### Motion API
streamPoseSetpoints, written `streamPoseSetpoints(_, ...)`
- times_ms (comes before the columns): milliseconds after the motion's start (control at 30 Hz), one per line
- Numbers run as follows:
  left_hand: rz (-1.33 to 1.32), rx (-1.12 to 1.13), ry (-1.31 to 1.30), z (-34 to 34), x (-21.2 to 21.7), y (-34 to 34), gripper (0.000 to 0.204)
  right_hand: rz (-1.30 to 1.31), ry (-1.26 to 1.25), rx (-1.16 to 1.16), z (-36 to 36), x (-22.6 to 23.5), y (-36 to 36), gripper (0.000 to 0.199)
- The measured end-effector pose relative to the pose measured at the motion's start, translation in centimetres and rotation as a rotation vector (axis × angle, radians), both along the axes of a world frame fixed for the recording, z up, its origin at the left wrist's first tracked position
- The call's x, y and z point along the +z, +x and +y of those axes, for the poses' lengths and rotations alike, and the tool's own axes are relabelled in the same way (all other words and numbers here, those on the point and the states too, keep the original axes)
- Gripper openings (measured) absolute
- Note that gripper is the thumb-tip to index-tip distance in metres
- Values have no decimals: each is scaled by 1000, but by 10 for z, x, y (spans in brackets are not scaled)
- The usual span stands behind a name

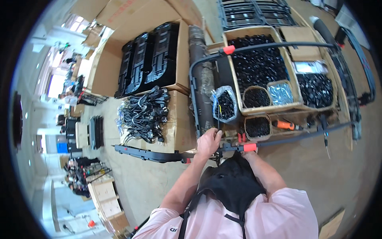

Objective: Assembling plastic and metal components for outdoor equipment using a power drill and wiring.

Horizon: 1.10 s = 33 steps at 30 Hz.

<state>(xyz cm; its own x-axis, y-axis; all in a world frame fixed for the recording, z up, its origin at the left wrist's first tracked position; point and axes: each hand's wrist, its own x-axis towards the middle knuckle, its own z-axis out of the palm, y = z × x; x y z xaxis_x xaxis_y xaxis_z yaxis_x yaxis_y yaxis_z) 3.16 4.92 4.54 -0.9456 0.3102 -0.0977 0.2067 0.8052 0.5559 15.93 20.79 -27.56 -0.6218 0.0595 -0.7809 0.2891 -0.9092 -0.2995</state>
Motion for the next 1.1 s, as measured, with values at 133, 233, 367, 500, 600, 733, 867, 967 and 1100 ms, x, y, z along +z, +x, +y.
streamPoseSetpoints(133,189,225,226,-11,20,-50,29,-95,143,403,-1,69,-21,22)
streamPoseSetpoints(233,387,213,145,-10,52,-129,23,-122,149,515,25,87,-7,24)
streamPoseSetpoints(367,668,290,-150,-42,81,-237,30,62,380,666,61,131,43,14)
streamPoseSetpoints(500,671,327,-481,-89,77,-310,48,-61,566,826,98,213,45,21)
streamPoseSetpoints(600,433,233,-657,-85,78,-327,42,-131,653,787,117,267,63,31)
streamPoseSetpoints(733,478,232,-507,-98,92,-330,31,1,799,903,127,317,72,37)
streamPoseSetpoints(867,587,466,89,-93,138,-303,24,85,880,1124,107,392,25,34)
streamPoseSetpoints(967,619,443,413,-66,159,-257,21,407,901,966,92,426,-17,31)
streamPoseSetpoints(1100,-38,651,1359,-47,123,-151,25,528,1287,808,68,435,-115,46)
